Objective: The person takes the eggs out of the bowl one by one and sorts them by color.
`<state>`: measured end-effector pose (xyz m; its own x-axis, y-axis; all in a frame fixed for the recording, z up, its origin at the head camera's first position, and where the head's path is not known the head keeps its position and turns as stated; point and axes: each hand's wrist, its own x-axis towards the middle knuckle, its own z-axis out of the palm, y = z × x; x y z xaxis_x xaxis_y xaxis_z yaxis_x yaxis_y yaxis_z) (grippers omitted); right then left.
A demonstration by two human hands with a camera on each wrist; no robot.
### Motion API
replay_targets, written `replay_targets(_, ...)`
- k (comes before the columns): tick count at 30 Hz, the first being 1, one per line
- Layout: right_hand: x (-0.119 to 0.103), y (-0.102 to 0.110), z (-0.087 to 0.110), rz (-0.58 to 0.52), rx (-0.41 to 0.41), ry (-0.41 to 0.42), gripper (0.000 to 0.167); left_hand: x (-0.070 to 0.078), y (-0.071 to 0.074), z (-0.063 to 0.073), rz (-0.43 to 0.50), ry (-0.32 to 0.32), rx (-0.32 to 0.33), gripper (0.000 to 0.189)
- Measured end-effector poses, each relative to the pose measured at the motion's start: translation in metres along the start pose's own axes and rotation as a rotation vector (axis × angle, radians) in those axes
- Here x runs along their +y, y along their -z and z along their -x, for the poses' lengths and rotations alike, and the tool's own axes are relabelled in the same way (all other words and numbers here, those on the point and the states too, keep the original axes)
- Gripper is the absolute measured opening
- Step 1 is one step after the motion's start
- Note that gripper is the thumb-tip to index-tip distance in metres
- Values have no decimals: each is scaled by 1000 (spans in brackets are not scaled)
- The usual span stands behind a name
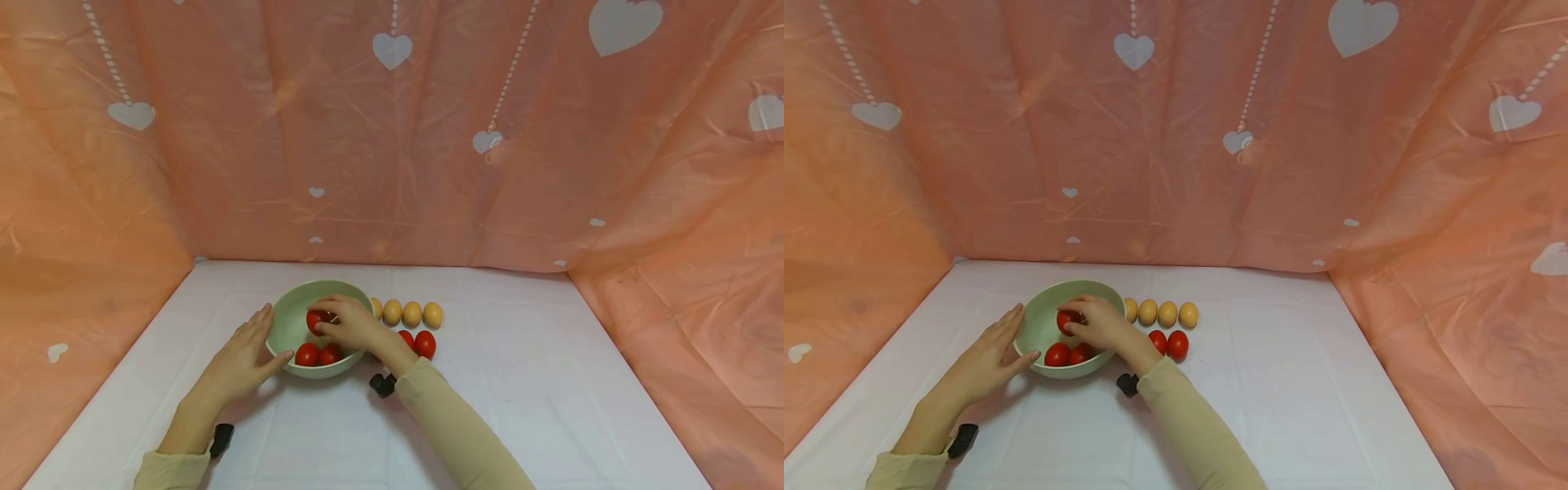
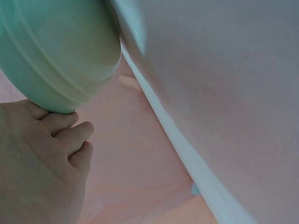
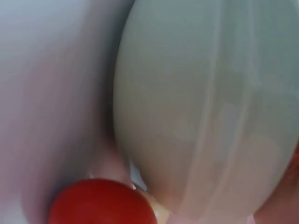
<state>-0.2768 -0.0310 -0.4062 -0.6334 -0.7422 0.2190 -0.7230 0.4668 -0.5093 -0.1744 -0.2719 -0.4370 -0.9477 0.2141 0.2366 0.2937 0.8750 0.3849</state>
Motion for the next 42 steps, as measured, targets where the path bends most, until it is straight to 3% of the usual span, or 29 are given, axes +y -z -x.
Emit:
replay_targets(8,3,8,14,-55,80,-12,39,0,-2,1,8,-2,7,96)
replay_targets(21,11,22,37,-253,230,-27,38,-2,-2,-1,10,-22,28,94)
replay_targets(33,20,26,61,-290,438,0,37,-3,-2,0,11,-27,29,95)
replay_targets(42,32,32,79,-324,498,-52,36,-3,-1,0,15,-33,27,95)
